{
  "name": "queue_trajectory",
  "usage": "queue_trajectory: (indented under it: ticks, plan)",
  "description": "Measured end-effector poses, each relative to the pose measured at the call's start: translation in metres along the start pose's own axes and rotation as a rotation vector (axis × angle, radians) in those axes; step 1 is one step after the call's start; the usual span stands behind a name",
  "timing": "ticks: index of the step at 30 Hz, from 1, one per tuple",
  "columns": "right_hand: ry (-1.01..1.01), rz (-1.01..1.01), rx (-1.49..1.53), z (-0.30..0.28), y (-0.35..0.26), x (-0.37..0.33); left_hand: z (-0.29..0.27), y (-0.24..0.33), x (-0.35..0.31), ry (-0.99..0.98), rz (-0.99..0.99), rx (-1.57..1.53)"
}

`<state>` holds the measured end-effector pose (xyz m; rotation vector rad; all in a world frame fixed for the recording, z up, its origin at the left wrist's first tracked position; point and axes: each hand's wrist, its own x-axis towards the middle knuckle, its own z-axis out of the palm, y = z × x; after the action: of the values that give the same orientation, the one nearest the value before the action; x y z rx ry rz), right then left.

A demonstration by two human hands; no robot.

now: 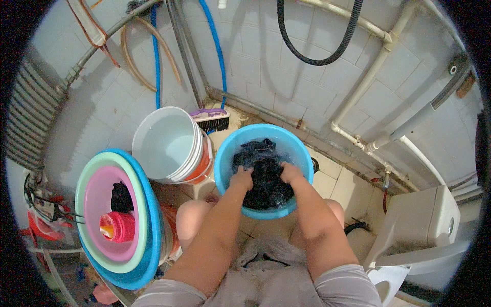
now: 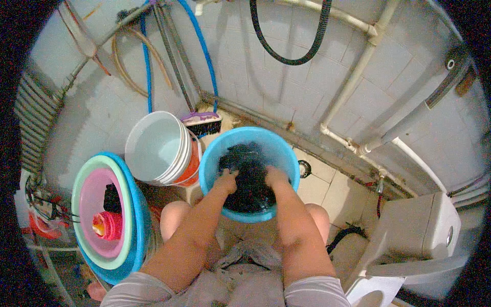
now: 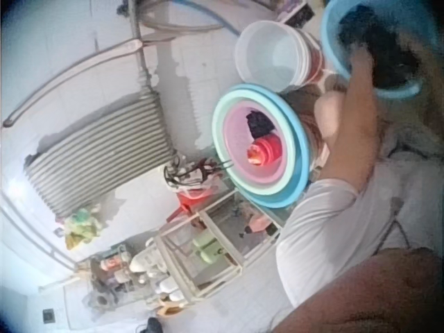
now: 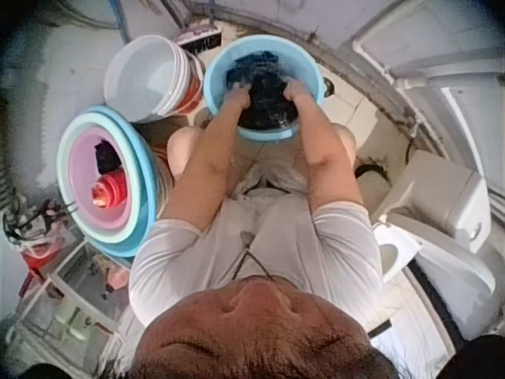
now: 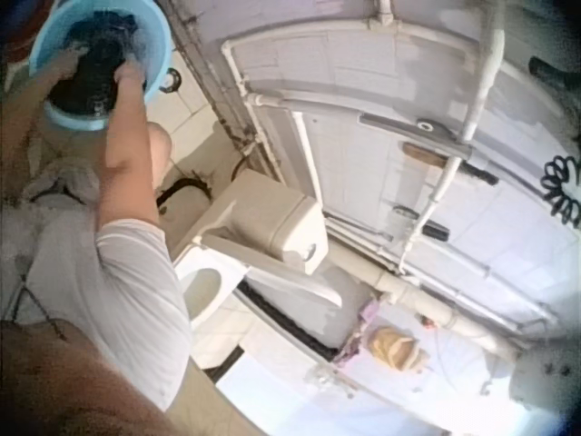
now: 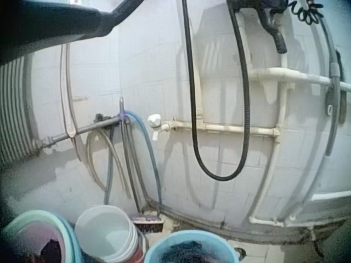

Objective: The person sits on the bathroom floor and hand-washes a dark garment in a blue basin filled with water. They repeatedly submerge, agitate, and wring the fabric by hand. After washing, they transfer the garment to a pink basin and empty the blue basin into the toilet.

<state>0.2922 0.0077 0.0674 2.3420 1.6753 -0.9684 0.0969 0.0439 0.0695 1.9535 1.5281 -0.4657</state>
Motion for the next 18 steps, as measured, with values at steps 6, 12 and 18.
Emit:
queue_trajectory:
  ticks: [6, 12, 18]
  plan:
    - [0.313, -0.685, 0.346, -0.051, -0.049, -0.052, -0.019, 0.004, -0.014, -0.154, -0.055, -1.628]
    - [0.094, -1.007, 0.443, -0.082, -0.082, -0.115, -0.057, 0.007, -0.036, -0.401, 0.201, -2.01]
    - [0.283, -0.714, 0.644, -0.074, -0.1, -0.125, -0.035, 0.009, -0.016, -0.552, 0.181, -1.99]
